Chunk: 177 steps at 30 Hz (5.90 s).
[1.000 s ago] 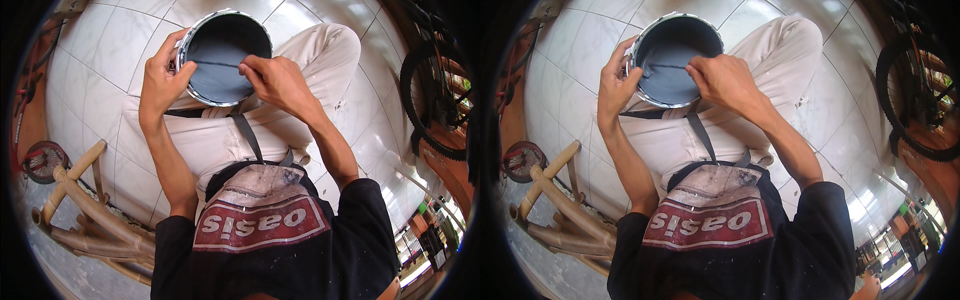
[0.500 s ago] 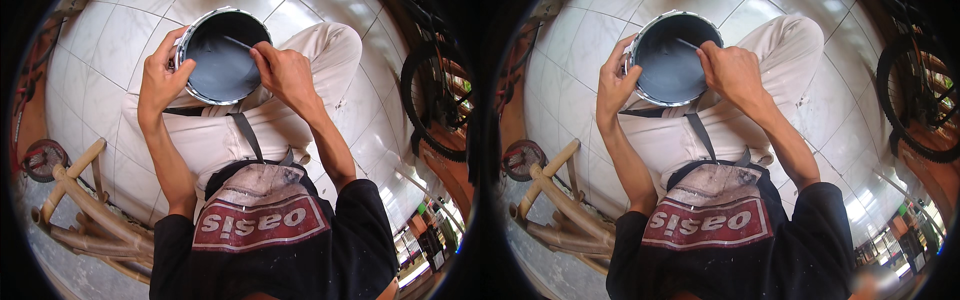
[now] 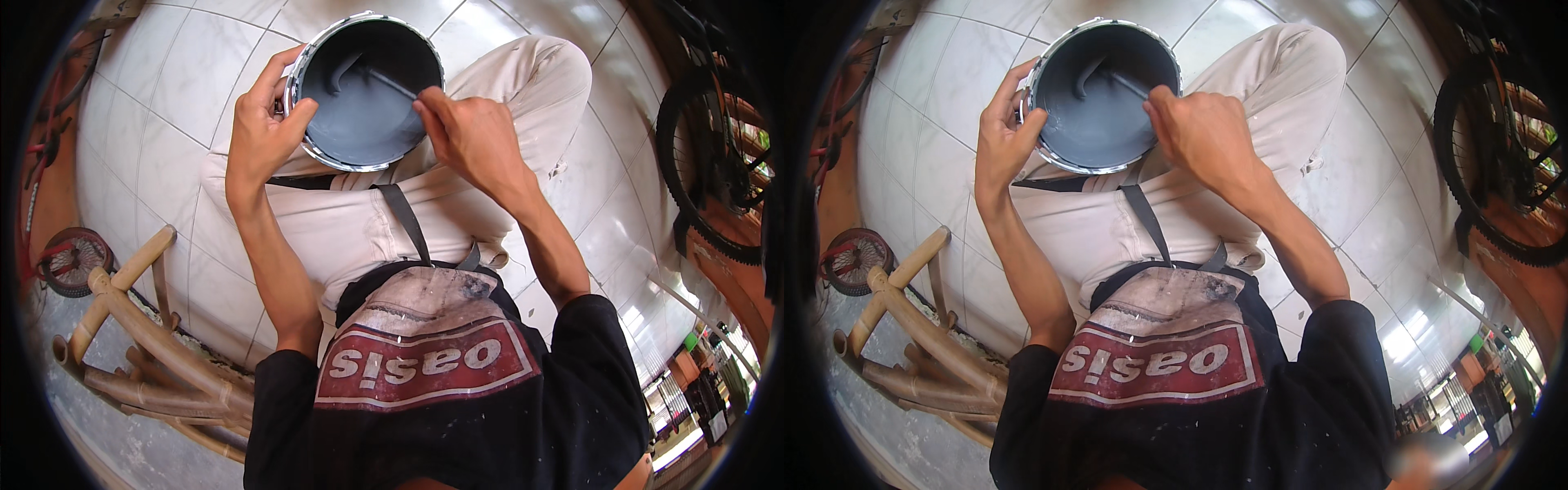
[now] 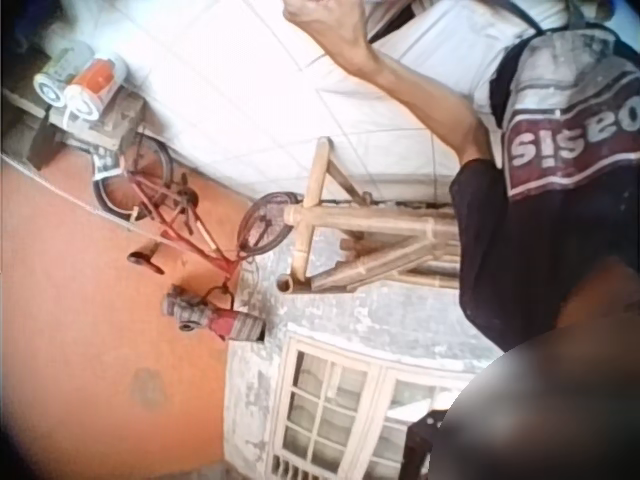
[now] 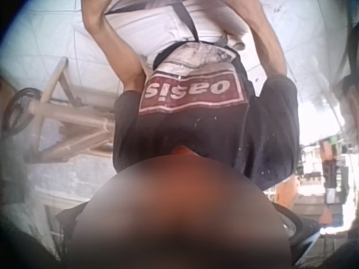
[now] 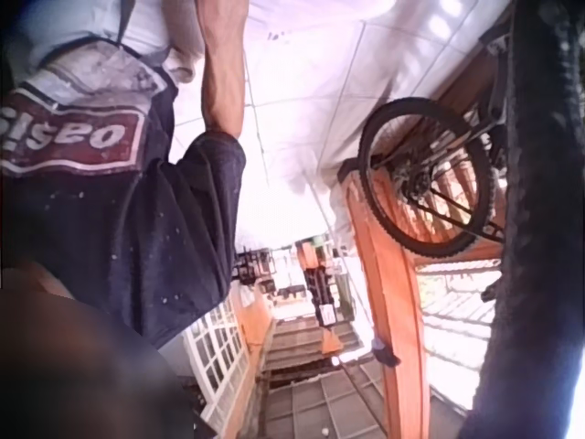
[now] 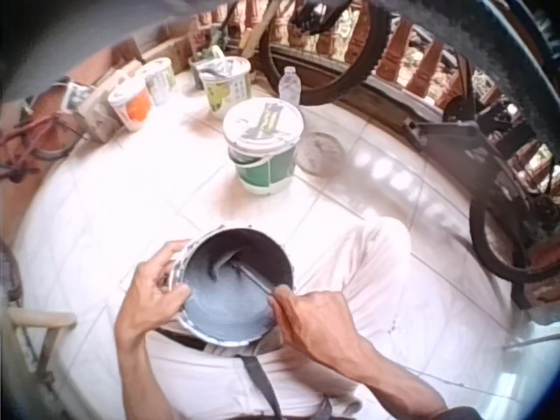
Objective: The person sits on the floor and stirs gray paint in a metal can using a stick. The person then stands, walks into an adjacent room, and sits down again to continue stirring the paint.
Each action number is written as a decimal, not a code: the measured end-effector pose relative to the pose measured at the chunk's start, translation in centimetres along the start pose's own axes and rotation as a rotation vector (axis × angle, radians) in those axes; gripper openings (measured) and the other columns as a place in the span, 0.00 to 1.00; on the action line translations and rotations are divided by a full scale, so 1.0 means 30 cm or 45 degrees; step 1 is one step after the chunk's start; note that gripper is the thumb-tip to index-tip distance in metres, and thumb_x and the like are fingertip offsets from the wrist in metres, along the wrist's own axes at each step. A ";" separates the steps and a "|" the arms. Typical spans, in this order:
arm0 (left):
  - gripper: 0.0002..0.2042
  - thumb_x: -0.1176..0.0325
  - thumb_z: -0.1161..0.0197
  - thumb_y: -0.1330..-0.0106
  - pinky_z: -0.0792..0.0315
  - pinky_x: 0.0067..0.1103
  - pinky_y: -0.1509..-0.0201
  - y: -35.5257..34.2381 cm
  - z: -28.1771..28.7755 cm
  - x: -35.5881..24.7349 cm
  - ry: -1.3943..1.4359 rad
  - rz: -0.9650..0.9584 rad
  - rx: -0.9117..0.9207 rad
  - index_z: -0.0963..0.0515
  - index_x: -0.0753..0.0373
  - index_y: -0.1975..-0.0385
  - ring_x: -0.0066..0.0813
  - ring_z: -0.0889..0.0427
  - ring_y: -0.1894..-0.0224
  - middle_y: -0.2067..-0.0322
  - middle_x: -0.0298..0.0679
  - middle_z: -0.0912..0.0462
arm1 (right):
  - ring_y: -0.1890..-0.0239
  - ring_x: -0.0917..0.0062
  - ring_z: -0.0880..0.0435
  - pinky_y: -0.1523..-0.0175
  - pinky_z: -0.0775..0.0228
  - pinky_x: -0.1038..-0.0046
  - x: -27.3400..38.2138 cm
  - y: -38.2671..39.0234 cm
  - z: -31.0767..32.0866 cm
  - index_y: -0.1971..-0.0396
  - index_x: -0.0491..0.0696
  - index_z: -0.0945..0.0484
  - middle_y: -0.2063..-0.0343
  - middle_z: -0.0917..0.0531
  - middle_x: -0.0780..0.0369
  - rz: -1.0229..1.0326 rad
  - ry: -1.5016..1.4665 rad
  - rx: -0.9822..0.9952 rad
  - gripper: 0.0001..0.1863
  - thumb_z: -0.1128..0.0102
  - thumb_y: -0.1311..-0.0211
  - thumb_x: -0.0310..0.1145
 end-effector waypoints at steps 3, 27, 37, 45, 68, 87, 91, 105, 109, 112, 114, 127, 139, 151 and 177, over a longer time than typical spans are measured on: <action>0.29 0.77 0.37 0.37 0.28 0.16 0.64 0.008 0.007 0.003 -0.038 0.016 0.005 0.21 0.64 0.32 0.13 0.26 0.71 0.69 0.33 0.11 | 0.79 0.54 0.16 0.71 0.25 0.55 0.010 0.019 0.005 0.63 0.48 0.16 0.85 0.19 0.54 0.033 -0.087 0.023 0.11 0.36 0.20 0.39; 0.29 0.77 0.37 0.37 0.29 0.17 0.66 0.004 -0.003 -0.010 -0.020 0.016 -0.005 0.21 0.63 0.32 0.13 0.28 0.73 0.71 0.34 0.12 | 0.78 0.51 0.16 0.69 0.24 0.54 -0.017 0.065 0.049 0.62 0.46 0.12 0.82 0.17 0.51 -0.057 -0.011 0.111 0.11 0.35 0.21 0.37; 0.29 0.75 0.37 0.38 0.30 0.17 0.66 0.002 -0.004 -0.013 -0.072 -0.021 -0.007 0.20 0.62 0.32 0.13 0.29 0.73 0.72 0.34 0.12 | 0.78 0.51 0.16 0.70 0.26 0.54 -0.003 0.074 0.085 0.64 0.46 0.11 0.83 0.18 0.51 -0.038 -0.107 0.146 0.10 0.33 0.24 0.35; 0.29 0.75 0.36 0.38 0.28 0.18 0.65 0.003 -0.012 -0.026 -0.024 -0.031 -0.010 0.21 0.63 0.32 0.15 0.27 0.73 0.72 0.36 0.11 | 0.77 0.51 0.15 0.68 0.24 0.54 -0.016 0.060 0.104 0.64 0.45 0.11 0.81 0.17 0.50 -0.050 -0.016 0.132 0.09 0.34 0.25 0.34; 0.29 0.74 0.36 0.37 0.26 0.19 0.64 0.007 -0.012 -0.030 -0.044 -0.012 0.014 0.20 0.63 0.32 0.16 0.24 0.72 0.71 0.38 0.10 | 0.76 0.50 0.16 0.68 0.27 0.53 -0.011 0.045 0.068 0.66 0.44 0.13 0.81 0.17 0.50 0.091 0.000 0.211 0.12 0.36 0.22 0.36; 0.29 0.74 0.36 0.37 0.23 0.20 0.61 0.004 -0.008 -0.026 -0.035 -0.033 0.002 0.21 0.64 0.32 0.17 0.22 0.71 0.69 0.40 0.09 | 0.73 0.51 0.15 0.64 0.25 0.53 -0.062 -0.019 0.064 0.62 0.43 0.11 0.78 0.15 0.50 -0.034 -0.085 0.263 0.14 0.38 0.20 0.37; 0.29 0.73 0.36 0.37 0.24 0.20 0.62 0.024 -0.012 -0.026 0.000 -0.022 -0.009 0.21 0.64 0.32 0.17 0.24 0.72 0.70 0.39 0.10 | 0.69 0.48 0.13 0.63 0.23 0.48 -0.054 -0.007 0.056 0.67 0.43 0.12 0.77 0.14 0.49 -0.034 -0.126 0.308 0.14 0.37 0.22 0.36; 0.28 0.76 0.36 0.37 0.31 0.18 0.69 0.006 -0.008 -0.020 -0.052 -0.045 -0.021 0.20 0.65 0.33 0.14 0.29 0.75 0.72 0.35 0.13 | 0.65 0.49 0.11 0.57 0.19 0.51 -0.088 -0.038 0.060 0.65 0.44 0.10 0.72 0.11 0.50 -0.062 -0.257 0.407 0.15 0.39 0.22 0.37; 0.27 0.76 0.36 0.36 0.33 0.18 0.70 0.004 -0.012 -0.021 0.007 -0.036 0.005 0.21 0.65 0.34 0.13 0.32 0.76 0.73 0.34 0.14 | 0.64 0.49 0.10 0.57 0.19 0.51 -0.093 -0.027 0.042 0.64 0.43 0.10 0.72 0.11 0.50 -0.015 0.003 0.412 0.16 0.39 0.21 0.38; 0.27 0.77 0.37 0.37 0.33 0.17 0.70 0.003 -0.011 -0.038 -0.063 -0.027 -0.011 0.21 0.65 0.33 0.13 0.32 0.75 0.74 0.33 0.15 | 0.64 0.48 0.11 0.56 0.20 0.51 -0.120 -0.055 0.074 0.64 0.43 0.11 0.73 0.11 0.49 -0.138 -0.447 0.239 0.16 0.39 0.21 0.38; 0.28 0.77 0.37 0.37 0.33 0.17 0.69 0.001 -0.015 -0.036 -0.015 -0.037 -0.006 0.21 0.65 0.33 0.12 0.31 0.75 0.73 0.33 0.14 | 0.65 0.48 0.11 0.56 0.21 0.51 -0.100 -0.049 0.081 0.63 0.42 0.10 0.72 0.12 0.48 -0.180 -0.171 0.280 0.16 0.39 0.21 0.39; 0.28 0.76 0.37 0.37 0.31 0.17 0.68 0.000 -0.025 -0.036 -0.008 -0.045 0.006 0.20 0.65 0.33 0.13 0.30 0.74 0.72 0.33 0.12 | 0.71 0.48 0.15 0.62 0.24 0.53 -0.073 -0.020 0.043 0.62 0.42 0.11 0.76 0.14 0.49 0.032 -0.123 0.378 0.14 0.37 0.21 0.37; 0.28 0.76 0.37 0.38 0.31 0.18 0.68 0.011 -0.018 -0.048 -0.038 -0.025 -0.010 0.20 0.65 0.33 0.14 0.30 0.75 0.74 0.34 0.14 | 0.65 0.52 0.09 0.60 0.17 0.50 -0.047 -0.043 0.047 0.65 0.42 0.13 0.75 0.12 0.49 0.004 0.179 0.358 0.11 0.38 0.25 0.33; 0.27 0.72 0.34 0.38 0.31 0.23 0.68 0.002 -0.033 -0.042 -0.010 -0.107 -0.048 0.19 0.63 0.36 0.22 0.33 0.77 0.79 0.37 0.25 | 0.77 0.59 0.14 0.73 0.26 0.58 -0.018 -0.068 0.031 0.57 0.32 0.19 0.83 0.20 0.54 0.806 0.738 0.427 0.13 0.45 0.19 0.28; 0.26 0.72 0.35 0.37 0.28 0.23 0.66 0.010 -0.033 -0.061 -0.100 -0.081 -0.026 0.19 0.60 0.35 0.22 0.31 0.75 0.77 0.39 0.21 | 0.72 0.54 0.09 0.66 0.18 0.56 0.015 -0.145 0.024 0.74 0.44 0.12 0.79 0.14 0.51 0.447 0.661 0.683 0.21 0.37 0.21 0.41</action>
Point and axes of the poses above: each hand's wrist, its own y-axis away from the middle knuckle, its own z-axis out of the back of the hand, x = y × z, the point moved 7 cm from there along -y, towards the middle knuckle
